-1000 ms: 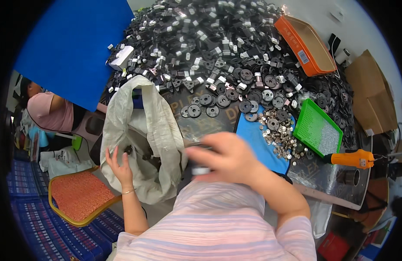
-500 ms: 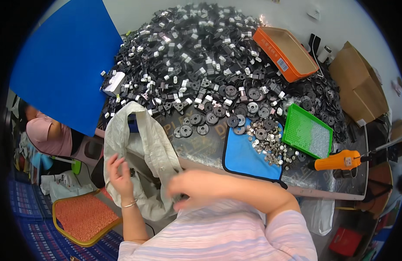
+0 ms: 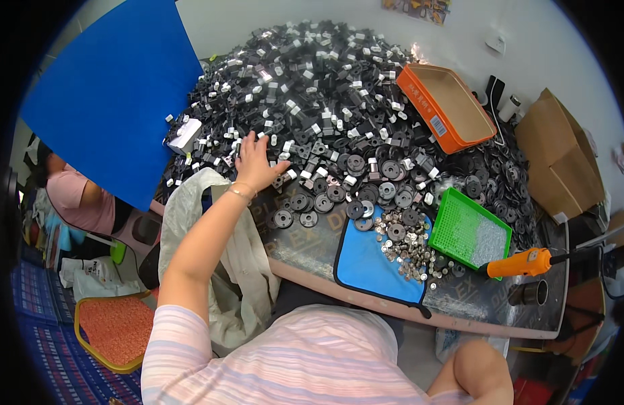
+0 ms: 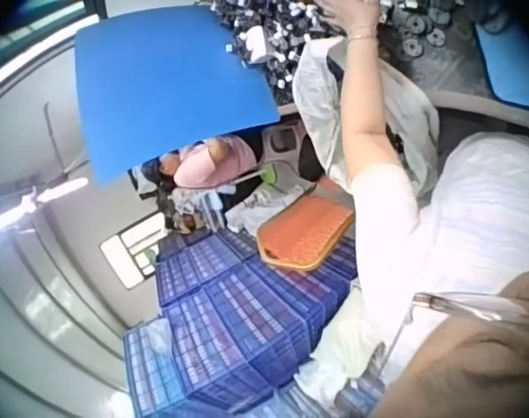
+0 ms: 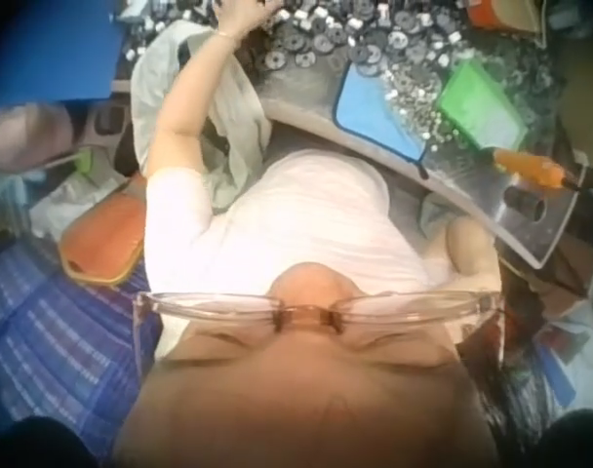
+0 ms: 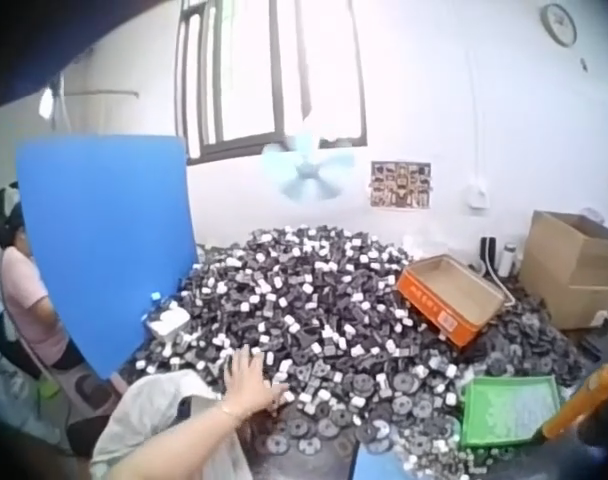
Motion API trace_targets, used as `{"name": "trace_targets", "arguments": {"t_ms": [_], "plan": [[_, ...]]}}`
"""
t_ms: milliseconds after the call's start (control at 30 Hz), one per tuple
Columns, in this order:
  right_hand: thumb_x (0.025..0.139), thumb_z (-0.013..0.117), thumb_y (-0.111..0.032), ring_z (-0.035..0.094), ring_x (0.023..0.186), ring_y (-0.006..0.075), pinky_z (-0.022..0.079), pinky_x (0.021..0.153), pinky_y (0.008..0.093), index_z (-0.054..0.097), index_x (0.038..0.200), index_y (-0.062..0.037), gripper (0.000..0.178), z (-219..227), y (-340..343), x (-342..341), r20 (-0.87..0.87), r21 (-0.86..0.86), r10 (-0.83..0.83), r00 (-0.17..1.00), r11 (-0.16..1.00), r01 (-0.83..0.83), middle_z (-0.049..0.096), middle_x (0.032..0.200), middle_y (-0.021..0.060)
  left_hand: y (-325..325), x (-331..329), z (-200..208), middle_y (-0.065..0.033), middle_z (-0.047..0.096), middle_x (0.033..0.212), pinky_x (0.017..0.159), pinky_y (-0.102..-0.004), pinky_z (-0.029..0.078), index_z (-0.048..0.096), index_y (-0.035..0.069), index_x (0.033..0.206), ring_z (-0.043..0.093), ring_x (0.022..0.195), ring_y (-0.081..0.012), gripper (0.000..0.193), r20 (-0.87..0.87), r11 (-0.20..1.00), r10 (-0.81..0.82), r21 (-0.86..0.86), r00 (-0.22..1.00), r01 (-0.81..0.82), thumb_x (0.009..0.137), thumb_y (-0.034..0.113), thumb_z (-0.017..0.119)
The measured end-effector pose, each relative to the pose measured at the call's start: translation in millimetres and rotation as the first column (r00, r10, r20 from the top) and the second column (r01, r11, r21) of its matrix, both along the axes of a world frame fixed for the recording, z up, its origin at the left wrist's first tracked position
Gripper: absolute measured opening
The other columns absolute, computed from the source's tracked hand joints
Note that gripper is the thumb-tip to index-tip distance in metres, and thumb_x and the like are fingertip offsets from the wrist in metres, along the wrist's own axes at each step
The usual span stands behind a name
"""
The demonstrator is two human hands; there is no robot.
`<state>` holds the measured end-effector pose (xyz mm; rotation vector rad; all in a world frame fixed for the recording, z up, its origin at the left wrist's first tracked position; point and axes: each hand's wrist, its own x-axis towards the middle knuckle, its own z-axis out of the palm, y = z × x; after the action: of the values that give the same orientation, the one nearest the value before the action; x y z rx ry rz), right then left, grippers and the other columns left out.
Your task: Manually assembling small plastic and metal components using an electric screwdriver at a factory workbench.
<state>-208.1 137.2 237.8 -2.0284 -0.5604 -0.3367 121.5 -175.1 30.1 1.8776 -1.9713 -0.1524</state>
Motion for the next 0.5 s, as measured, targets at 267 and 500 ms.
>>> {"name": "trace_targets", "arguments": {"t_ms": [267, 500], "plan": [[0.085, 0.047, -0.020, 0.055, 0.088, 0.0253, 0.047, 0.072, 0.0364, 0.051, 0.100, -0.0019, 0.024, -44.4, 69.3, -131.8, -0.068, -0.016, 0.007, 0.998, 1.000, -0.008, 0.054, 0.096, 0.0120, -24.8, -13.4, -7.3, -0.0131, -0.004, 0.156, 0.098, -0.0697, 0.027, 0.007, 0.027, 0.150, 0.001, 0.141, -0.0429, 0.127, -0.027, 0.924, 0.271, 0.288, 0.962, -0.252, 0.052, 0.064, 0.079], [0.083, 0.048, -0.019, 0.055, 0.078, 0.0265, 0.046, 0.067, 0.0371, 0.051, 0.087, -0.0022, 0.018, -58.1, 79.6, -149.0, -0.122, -0.010, -0.055, 0.991, 0.999, 0.054, 0.053, 0.084, 0.0127, -38.7, -29.2, -15.6, -0.0252, 0.023, 0.145, 0.106, -0.0504, 0.030, 0.034, 0.011, 0.139, 0.021, 0.131, -0.0493, 0.115, 0.024, 0.985, 0.166, 0.044, 0.986, -0.167, 0.047, 0.060, 0.084]]}}
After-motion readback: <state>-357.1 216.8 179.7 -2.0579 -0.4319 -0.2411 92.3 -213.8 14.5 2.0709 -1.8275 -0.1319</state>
